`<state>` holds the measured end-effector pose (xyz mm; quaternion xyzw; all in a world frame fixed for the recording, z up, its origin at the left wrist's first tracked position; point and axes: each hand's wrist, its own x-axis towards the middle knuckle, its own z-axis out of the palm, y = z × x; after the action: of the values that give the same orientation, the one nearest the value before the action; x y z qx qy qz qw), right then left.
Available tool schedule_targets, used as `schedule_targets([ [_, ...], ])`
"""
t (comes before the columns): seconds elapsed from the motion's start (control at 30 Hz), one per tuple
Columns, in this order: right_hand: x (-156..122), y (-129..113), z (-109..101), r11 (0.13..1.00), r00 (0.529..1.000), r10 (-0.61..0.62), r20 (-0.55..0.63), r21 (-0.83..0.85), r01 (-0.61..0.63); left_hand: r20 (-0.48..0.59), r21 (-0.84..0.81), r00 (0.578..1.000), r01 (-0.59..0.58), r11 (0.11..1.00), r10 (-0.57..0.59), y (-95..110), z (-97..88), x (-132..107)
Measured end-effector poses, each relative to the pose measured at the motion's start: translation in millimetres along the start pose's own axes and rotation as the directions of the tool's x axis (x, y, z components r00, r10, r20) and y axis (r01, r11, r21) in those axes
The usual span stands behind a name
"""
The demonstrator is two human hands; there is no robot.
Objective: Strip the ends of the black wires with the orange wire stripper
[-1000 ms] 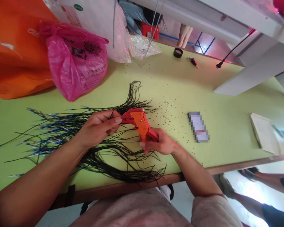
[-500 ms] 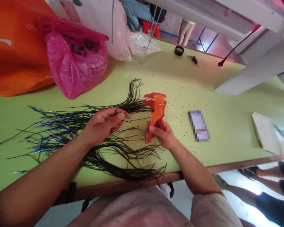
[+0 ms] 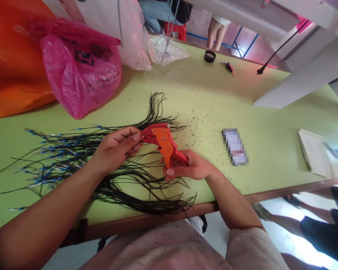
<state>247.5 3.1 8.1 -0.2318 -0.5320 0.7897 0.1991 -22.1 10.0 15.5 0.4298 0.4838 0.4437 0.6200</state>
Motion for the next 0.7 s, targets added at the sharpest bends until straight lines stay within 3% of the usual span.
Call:
schedule_targets([
  [0.23, 0.2, -0.3, 0.0, 1.000, 1.000, 0.023, -0.013, -0.013, -0.024, -0.004, 0.154, 0.990, -0.136, 0.979, 0.138, 7.5, -0.2, -4.0],
  [0.7, 2.9, 0.3, 6.7, 0.998, 0.995, 0.053, -0.089, -0.016, -0.054, 0.027, 0.211, 0.982, -0.189, 0.959, 0.187, 8.6, -5.3, -7.0],
])
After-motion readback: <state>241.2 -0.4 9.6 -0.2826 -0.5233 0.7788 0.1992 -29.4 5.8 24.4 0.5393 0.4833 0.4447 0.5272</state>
